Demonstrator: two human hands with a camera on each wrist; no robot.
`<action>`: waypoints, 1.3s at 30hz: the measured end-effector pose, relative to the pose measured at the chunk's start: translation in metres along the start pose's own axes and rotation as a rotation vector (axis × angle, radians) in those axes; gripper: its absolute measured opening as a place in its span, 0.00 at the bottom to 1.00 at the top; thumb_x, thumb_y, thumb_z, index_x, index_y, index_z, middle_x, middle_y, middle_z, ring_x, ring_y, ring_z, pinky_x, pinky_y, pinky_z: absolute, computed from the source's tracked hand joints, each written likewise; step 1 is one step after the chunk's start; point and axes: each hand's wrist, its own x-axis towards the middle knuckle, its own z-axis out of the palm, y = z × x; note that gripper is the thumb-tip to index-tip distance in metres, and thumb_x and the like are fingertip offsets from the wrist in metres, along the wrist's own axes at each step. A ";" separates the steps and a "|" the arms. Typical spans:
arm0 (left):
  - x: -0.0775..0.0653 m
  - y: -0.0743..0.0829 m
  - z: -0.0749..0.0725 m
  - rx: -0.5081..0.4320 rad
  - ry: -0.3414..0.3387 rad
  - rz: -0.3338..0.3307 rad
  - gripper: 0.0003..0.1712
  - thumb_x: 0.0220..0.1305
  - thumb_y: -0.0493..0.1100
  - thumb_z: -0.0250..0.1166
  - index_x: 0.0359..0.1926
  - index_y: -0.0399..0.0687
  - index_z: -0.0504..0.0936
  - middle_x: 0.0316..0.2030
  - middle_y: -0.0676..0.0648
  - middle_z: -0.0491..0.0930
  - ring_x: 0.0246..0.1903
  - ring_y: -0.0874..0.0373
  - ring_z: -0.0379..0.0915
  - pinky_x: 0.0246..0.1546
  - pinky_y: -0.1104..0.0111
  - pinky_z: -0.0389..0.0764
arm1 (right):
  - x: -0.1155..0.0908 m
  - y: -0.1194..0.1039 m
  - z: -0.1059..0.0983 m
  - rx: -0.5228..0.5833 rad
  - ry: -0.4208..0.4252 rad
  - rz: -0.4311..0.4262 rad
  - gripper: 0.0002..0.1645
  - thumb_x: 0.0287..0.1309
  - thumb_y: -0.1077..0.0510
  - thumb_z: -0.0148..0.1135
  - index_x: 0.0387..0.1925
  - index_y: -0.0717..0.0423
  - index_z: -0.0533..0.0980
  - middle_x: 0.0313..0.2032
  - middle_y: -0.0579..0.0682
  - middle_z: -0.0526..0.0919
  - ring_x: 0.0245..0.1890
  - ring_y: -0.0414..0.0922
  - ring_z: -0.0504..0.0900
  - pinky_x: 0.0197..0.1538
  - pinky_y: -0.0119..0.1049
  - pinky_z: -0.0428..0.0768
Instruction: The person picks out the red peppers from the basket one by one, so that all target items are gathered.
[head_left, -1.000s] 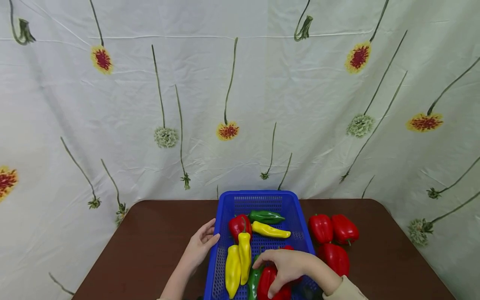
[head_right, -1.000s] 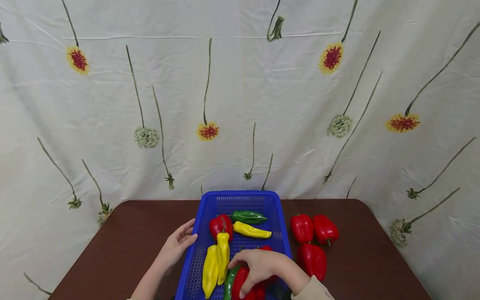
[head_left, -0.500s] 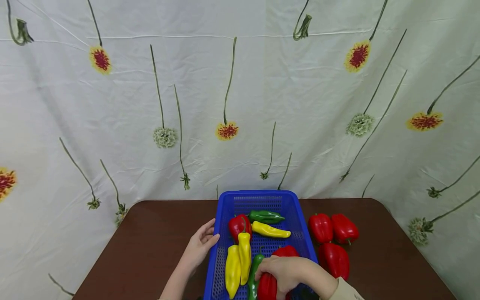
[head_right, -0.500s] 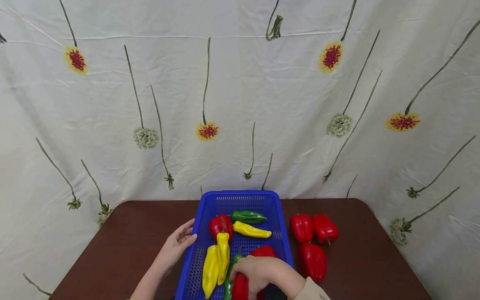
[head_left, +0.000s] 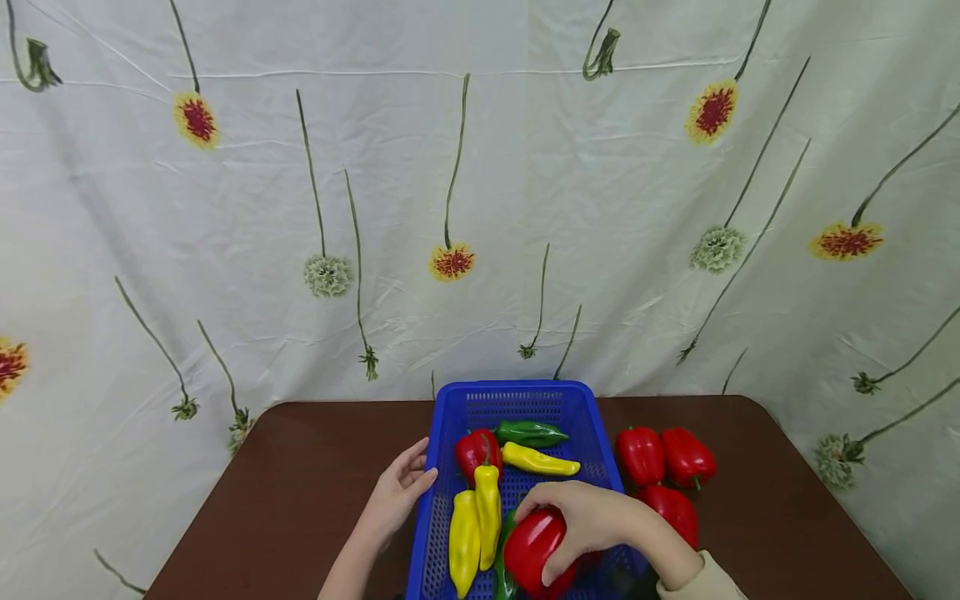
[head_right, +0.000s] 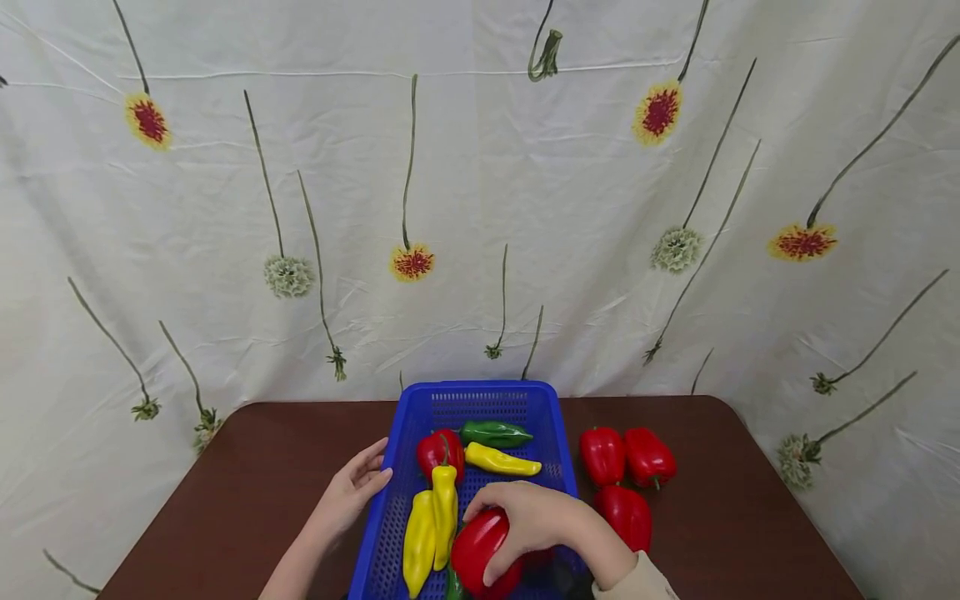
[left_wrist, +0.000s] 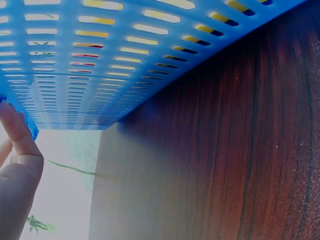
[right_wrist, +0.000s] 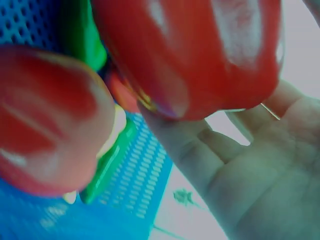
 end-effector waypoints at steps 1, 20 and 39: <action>0.000 0.001 0.000 0.000 0.001 0.000 0.32 0.67 0.38 0.63 0.70 0.38 0.66 0.51 0.38 0.76 0.44 0.53 0.77 0.46 0.73 0.81 | -0.003 -0.002 -0.004 0.021 0.026 -0.005 0.31 0.42 0.56 0.80 0.51 0.42 0.77 0.46 0.38 0.80 0.43 0.36 0.76 0.41 0.32 0.81; 0.001 -0.002 0.001 -0.028 0.003 -0.001 0.32 0.67 0.36 0.63 0.70 0.38 0.65 0.51 0.37 0.76 0.43 0.55 0.77 0.43 0.77 0.79 | -0.061 0.031 -0.051 0.338 0.459 -0.095 0.34 0.57 0.57 0.69 0.65 0.60 0.70 0.56 0.62 0.78 0.48 0.51 0.83 0.43 0.42 0.85; 0.002 -0.002 0.000 -0.018 -0.001 0.002 0.32 0.67 0.38 0.63 0.70 0.38 0.65 0.51 0.37 0.76 0.44 0.55 0.77 0.44 0.76 0.79 | -0.114 0.094 -0.050 0.541 0.980 0.171 0.21 0.67 0.51 0.61 0.59 0.37 0.71 0.45 0.21 0.76 0.44 0.23 0.78 0.45 0.23 0.78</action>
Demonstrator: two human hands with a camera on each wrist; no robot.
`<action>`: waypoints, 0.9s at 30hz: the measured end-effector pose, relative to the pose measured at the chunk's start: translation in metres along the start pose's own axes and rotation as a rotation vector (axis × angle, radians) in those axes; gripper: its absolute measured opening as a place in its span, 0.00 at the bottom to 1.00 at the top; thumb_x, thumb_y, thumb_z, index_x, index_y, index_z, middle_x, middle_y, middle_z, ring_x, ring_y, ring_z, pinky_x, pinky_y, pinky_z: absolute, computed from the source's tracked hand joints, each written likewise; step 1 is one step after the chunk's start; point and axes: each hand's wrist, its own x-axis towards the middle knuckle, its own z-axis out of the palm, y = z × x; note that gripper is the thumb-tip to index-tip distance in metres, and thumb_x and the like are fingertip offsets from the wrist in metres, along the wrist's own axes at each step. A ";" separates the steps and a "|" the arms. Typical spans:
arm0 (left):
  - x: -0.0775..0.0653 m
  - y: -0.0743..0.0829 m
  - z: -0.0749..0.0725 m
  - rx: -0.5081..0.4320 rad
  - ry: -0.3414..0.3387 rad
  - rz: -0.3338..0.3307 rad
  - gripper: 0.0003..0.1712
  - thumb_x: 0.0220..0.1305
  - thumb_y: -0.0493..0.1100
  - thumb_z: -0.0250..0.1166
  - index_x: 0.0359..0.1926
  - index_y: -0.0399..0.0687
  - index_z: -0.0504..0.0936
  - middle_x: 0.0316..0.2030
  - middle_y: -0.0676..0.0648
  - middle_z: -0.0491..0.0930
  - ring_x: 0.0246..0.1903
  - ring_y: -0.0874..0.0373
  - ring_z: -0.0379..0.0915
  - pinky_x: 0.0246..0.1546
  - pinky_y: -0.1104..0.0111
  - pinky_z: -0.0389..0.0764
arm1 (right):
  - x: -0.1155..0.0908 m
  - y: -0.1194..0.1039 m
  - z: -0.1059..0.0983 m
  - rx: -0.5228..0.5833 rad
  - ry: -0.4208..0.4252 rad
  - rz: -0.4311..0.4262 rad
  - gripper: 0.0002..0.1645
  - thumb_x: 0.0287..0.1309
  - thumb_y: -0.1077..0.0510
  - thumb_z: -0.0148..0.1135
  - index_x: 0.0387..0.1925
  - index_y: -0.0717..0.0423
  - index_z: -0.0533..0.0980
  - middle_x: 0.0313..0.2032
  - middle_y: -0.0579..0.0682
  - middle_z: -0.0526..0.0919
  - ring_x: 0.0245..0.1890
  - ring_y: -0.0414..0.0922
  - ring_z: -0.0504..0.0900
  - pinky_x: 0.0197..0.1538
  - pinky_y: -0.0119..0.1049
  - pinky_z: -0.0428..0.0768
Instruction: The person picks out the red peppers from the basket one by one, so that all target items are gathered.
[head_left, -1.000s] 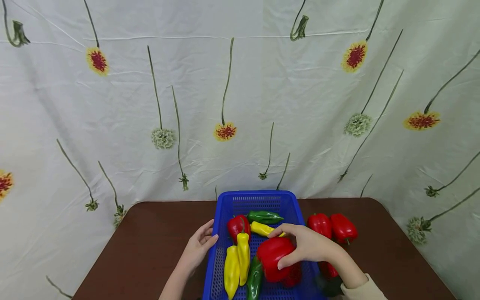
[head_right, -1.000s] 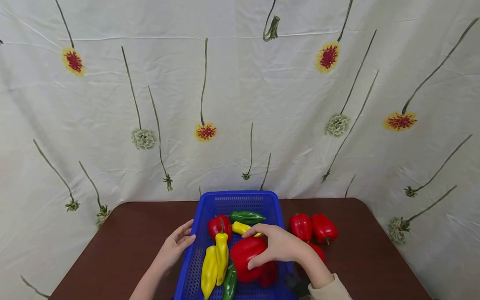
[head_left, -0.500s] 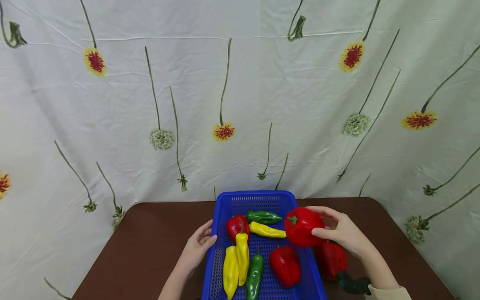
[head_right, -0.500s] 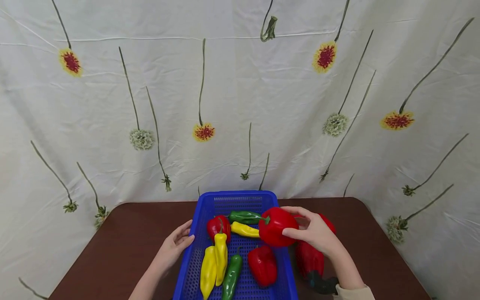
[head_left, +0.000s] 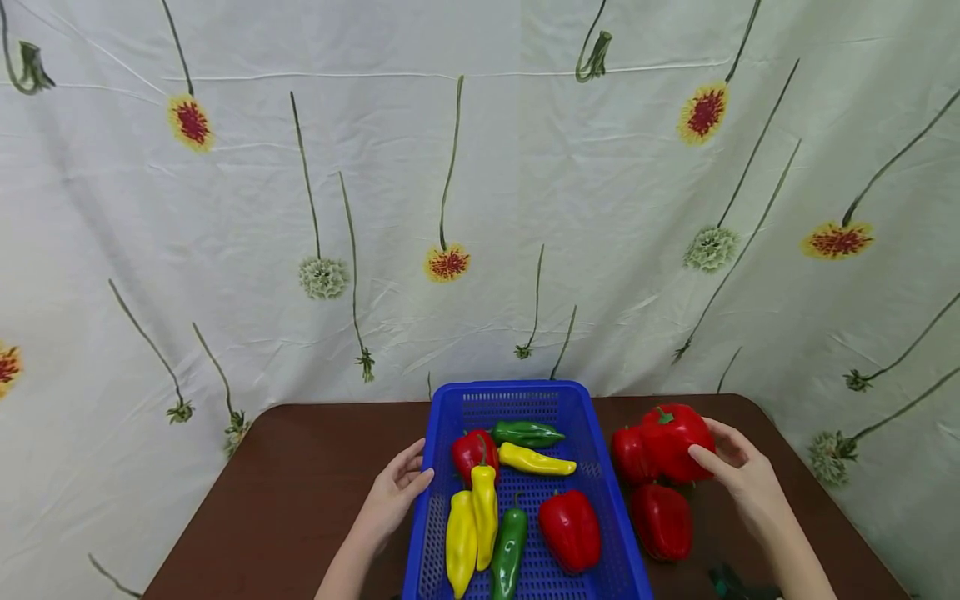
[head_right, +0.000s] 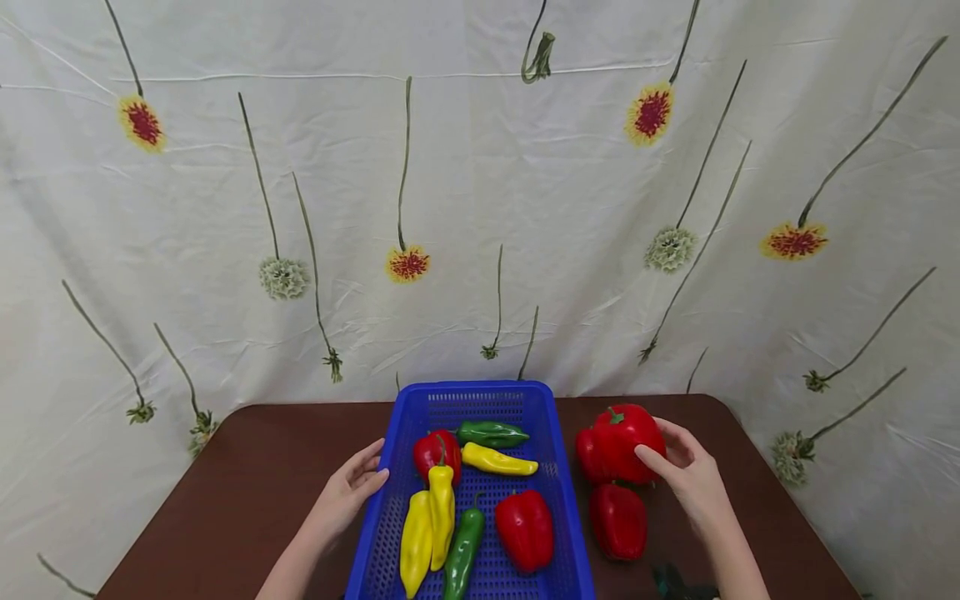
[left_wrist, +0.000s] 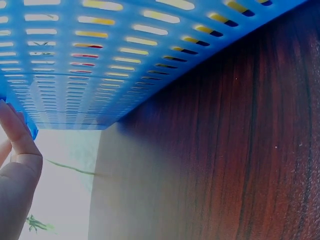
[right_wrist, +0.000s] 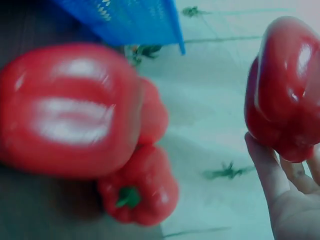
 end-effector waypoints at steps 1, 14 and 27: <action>0.000 0.000 0.000 -0.002 0.000 -0.001 0.32 0.67 0.38 0.63 0.70 0.38 0.65 0.51 0.37 0.76 0.44 0.55 0.77 0.44 0.76 0.79 | 0.000 0.004 -0.004 0.019 0.012 0.025 0.21 0.67 0.51 0.61 0.59 0.35 0.71 0.44 0.21 0.76 0.44 0.23 0.77 0.45 0.22 0.78; 0.000 0.000 0.000 0.007 0.003 -0.009 0.32 0.67 0.37 0.63 0.70 0.39 0.66 0.51 0.38 0.76 0.44 0.55 0.77 0.45 0.75 0.80 | -0.008 0.052 -0.037 0.030 0.149 0.409 0.56 0.58 0.32 0.62 0.76 0.52 0.48 0.70 0.54 0.57 0.32 0.17 0.70 0.41 0.22 0.78; 0.001 -0.004 -0.003 0.003 -0.019 0.078 0.34 0.67 0.41 0.64 0.70 0.35 0.65 0.49 0.37 0.76 0.41 0.61 0.77 0.44 0.76 0.80 | -0.016 0.092 -0.034 -0.082 0.242 0.497 0.66 0.52 0.28 0.65 0.73 0.68 0.49 0.57 0.65 0.69 0.30 0.29 0.74 0.35 0.30 0.79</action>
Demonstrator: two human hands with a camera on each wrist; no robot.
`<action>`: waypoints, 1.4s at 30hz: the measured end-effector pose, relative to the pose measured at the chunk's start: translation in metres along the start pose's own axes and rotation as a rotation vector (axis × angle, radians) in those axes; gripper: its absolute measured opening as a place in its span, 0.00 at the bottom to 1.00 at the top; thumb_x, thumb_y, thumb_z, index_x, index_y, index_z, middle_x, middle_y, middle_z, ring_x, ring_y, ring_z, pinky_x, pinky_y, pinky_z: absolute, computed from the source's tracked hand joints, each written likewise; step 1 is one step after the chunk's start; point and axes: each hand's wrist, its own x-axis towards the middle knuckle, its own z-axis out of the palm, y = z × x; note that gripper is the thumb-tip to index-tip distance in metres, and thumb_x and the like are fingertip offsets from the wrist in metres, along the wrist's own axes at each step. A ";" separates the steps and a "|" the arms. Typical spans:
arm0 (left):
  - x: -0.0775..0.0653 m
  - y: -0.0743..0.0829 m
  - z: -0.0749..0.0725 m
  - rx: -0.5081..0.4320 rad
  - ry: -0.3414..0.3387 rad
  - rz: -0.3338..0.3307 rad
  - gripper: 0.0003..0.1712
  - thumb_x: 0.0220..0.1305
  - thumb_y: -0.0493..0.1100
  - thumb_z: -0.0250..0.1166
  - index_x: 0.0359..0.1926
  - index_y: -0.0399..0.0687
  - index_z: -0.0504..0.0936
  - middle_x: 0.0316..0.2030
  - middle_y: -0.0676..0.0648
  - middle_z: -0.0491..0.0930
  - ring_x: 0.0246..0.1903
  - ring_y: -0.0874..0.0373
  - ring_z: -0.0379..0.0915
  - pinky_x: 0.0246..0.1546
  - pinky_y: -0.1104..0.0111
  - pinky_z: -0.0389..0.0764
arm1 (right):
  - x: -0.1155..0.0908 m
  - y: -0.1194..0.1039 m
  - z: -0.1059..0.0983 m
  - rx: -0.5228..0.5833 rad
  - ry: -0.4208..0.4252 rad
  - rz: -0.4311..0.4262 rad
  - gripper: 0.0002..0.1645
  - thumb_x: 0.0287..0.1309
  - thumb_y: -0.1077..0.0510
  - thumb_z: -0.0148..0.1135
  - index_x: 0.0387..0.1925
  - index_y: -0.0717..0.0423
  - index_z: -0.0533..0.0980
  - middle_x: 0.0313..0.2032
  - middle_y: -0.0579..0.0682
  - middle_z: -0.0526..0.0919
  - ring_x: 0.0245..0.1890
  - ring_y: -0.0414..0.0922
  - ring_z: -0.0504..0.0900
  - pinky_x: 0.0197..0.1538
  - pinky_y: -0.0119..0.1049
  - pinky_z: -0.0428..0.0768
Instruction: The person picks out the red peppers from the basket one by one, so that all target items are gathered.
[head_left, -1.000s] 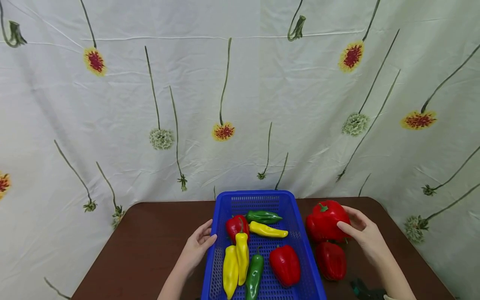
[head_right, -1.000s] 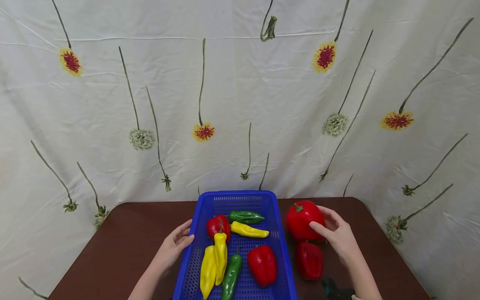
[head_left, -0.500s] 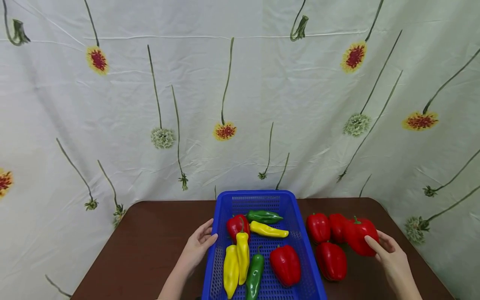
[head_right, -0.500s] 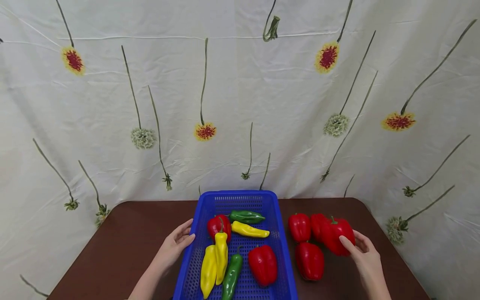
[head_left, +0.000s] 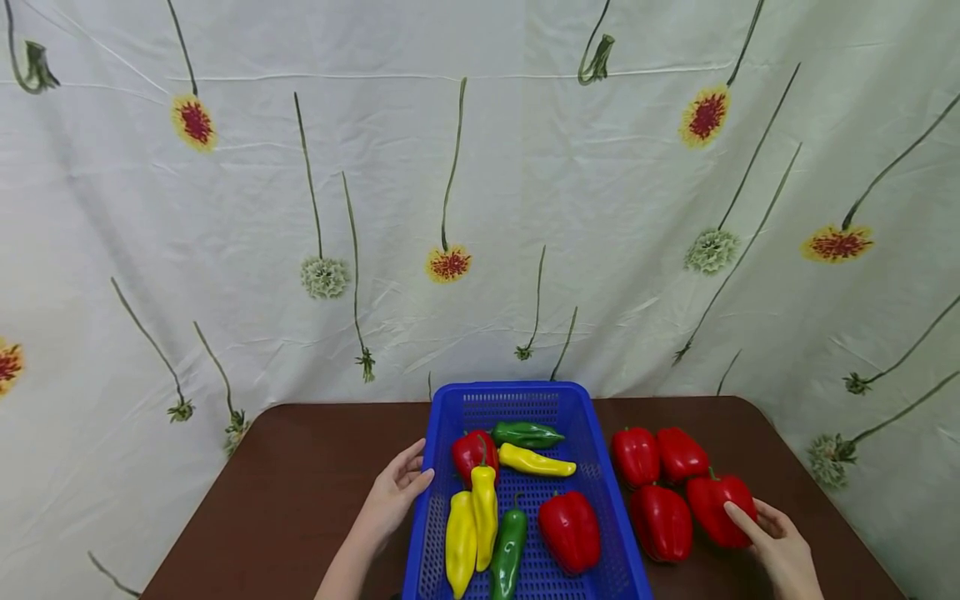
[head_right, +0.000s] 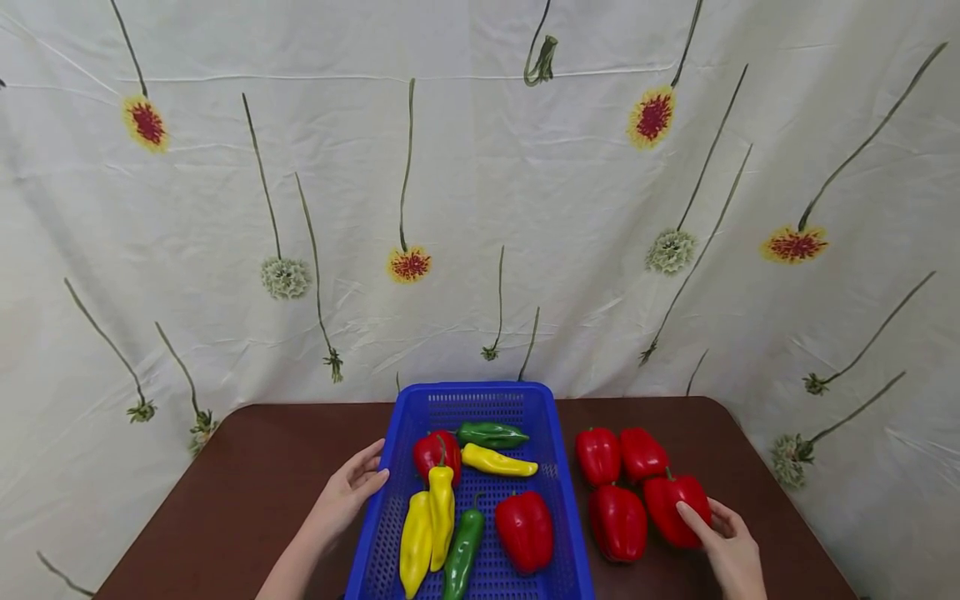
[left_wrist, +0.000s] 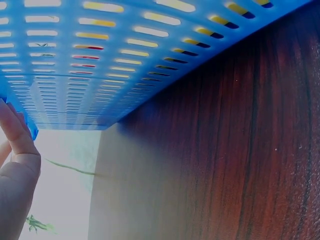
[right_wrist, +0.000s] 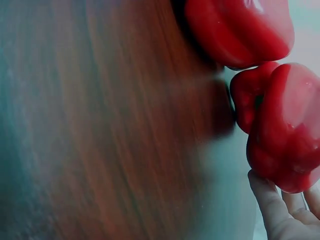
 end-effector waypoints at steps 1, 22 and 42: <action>0.000 0.000 0.001 -0.003 0.012 -0.030 0.34 0.67 0.41 0.64 0.70 0.36 0.65 0.50 0.38 0.76 0.42 0.60 0.77 0.45 0.76 0.80 | 0.001 0.001 0.000 -0.007 -0.001 -0.003 0.66 0.52 0.28 0.65 0.73 0.69 0.49 0.56 0.65 0.70 0.30 0.30 0.74 0.34 0.30 0.79; 0.000 0.003 0.003 0.000 0.029 -0.083 0.32 0.67 0.37 0.63 0.70 0.38 0.66 0.50 0.38 0.75 0.42 0.58 0.75 0.44 0.77 0.78 | -0.003 0.006 0.010 -0.250 -0.057 -0.016 0.71 0.55 0.22 0.55 0.70 0.78 0.45 0.63 0.77 0.54 0.62 0.69 0.60 0.52 0.54 0.75; -0.002 0.004 0.002 0.003 0.022 -0.073 0.33 0.68 0.37 0.62 0.71 0.36 0.64 0.52 0.37 0.75 0.45 0.55 0.76 0.44 0.77 0.78 | -0.011 -0.014 0.005 -0.221 -0.038 -0.056 0.70 0.56 0.23 0.54 0.74 0.72 0.41 0.69 0.76 0.50 0.67 0.69 0.55 0.64 0.62 0.65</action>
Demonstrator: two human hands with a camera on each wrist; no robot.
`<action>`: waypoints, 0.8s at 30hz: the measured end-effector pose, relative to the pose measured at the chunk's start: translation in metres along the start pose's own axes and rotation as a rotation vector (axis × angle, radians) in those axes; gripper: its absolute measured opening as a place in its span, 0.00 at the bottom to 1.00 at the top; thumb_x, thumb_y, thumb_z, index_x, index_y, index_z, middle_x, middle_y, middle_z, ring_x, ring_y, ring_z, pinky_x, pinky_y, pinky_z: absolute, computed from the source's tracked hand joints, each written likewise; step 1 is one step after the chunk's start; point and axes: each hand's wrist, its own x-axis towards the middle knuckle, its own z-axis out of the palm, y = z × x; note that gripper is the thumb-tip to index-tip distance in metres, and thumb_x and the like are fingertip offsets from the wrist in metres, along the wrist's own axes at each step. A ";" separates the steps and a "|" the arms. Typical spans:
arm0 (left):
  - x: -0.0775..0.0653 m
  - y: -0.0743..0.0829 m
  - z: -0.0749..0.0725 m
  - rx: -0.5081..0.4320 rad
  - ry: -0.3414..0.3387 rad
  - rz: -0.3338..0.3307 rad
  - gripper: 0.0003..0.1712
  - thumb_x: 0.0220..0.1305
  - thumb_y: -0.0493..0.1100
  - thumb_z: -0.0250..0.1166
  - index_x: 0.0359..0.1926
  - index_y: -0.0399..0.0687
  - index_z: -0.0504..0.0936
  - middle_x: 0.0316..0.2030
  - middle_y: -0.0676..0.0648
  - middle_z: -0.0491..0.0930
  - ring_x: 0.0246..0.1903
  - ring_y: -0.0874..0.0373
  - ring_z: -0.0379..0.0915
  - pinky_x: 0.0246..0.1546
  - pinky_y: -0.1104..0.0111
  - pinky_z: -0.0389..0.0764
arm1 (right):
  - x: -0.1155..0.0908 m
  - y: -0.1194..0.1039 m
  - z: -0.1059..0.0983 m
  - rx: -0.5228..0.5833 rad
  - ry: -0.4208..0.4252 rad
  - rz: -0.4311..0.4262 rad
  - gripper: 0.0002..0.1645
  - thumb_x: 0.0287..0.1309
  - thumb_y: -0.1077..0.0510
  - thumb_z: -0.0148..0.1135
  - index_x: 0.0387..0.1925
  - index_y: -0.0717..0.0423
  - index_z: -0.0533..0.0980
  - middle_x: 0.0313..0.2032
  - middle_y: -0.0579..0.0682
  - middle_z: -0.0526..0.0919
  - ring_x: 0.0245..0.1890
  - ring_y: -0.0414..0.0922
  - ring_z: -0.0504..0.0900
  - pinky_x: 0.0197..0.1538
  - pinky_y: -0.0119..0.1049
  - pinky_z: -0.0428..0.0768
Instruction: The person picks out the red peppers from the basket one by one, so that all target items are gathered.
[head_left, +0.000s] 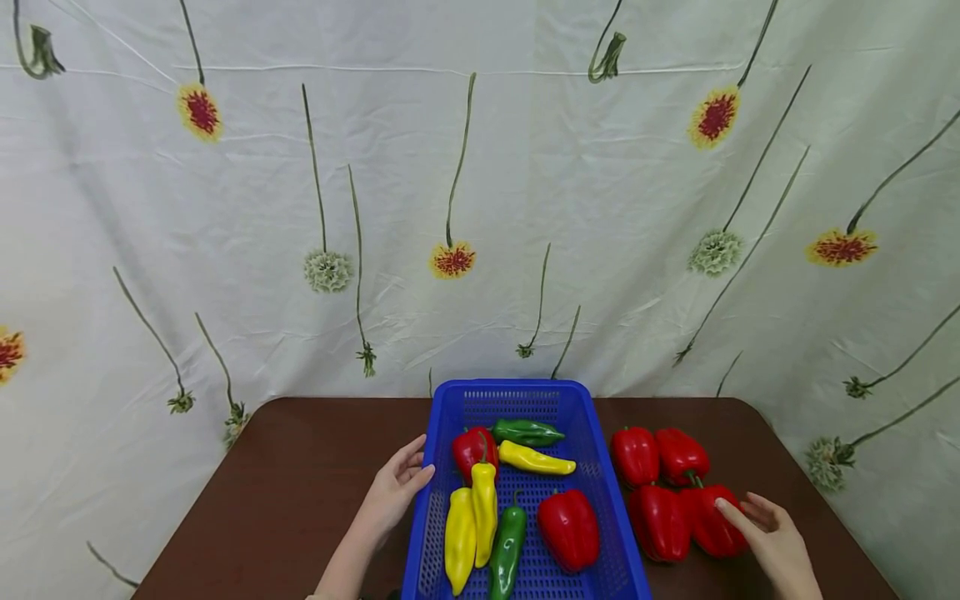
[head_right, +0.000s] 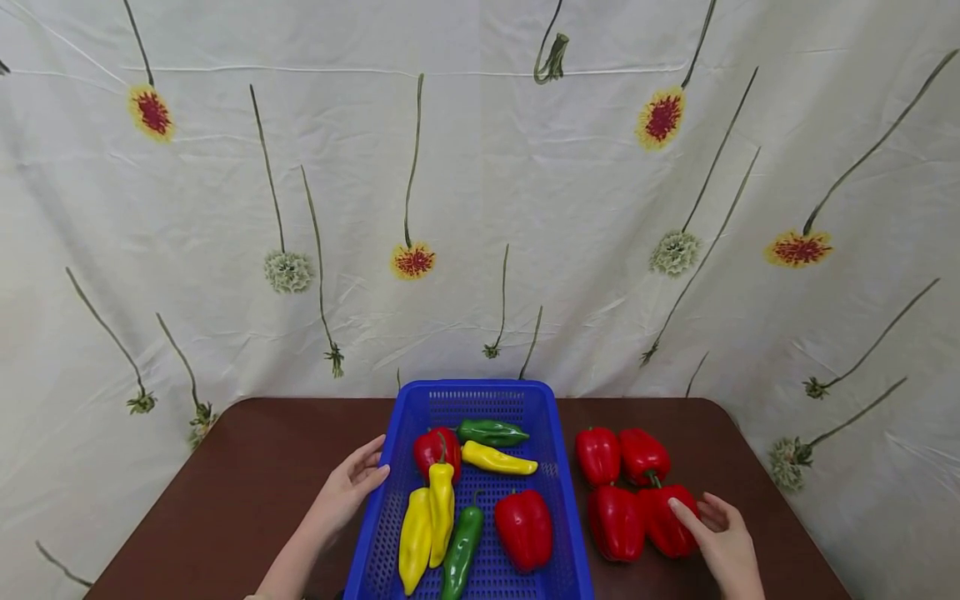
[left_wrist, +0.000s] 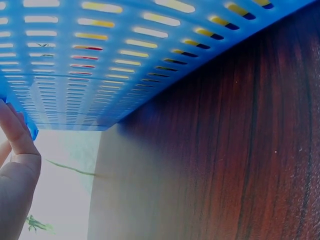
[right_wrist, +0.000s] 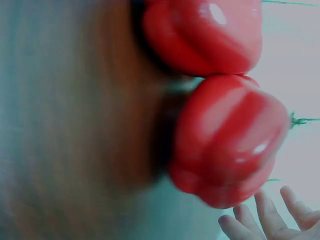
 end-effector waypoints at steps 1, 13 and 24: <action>0.000 0.000 0.000 0.000 0.001 -0.002 0.33 0.68 0.37 0.62 0.71 0.36 0.64 0.52 0.37 0.75 0.45 0.55 0.76 0.44 0.77 0.78 | -0.001 -0.003 -0.001 0.018 0.018 -0.013 0.69 0.56 0.23 0.54 0.74 0.71 0.41 0.70 0.76 0.50 0.67 0.69 0.55 0.65 0.61 0.65; 0.002 0.000 0.000 -0.018 0.004 -0.009 0.33 0.67 0.37 0.63 0.70 0.37 0.65 0.50 0.38 0.75 0.43 0.58 0.76 0.44 0.77 0.78 | -0.027 -0.064 0.008 0.046 0.118 -0.263 0.53 0.62 0.36 0.61 0.75 0.57 0.50 0.72 0.61 0.60 0.70 0.55 0.61 0.65 0.32 0.71; 0.001 0.000 0.001 -0.016 -0.004 0.004 0.33 0.67 0.38 0.63 0.70 0.37 0.65 0.50 0.37 0.75 0.42 0.59 0.76 0.45 0.77 0.79 | -0.042 -0.122 0.045 0.114 -0.008 -0.473 0.46 0.64 0.41 0.62 0.73 0.56 0.55 0.70 0.57 0.63 0.71 0.52 0.62 0.60 0.22 0.70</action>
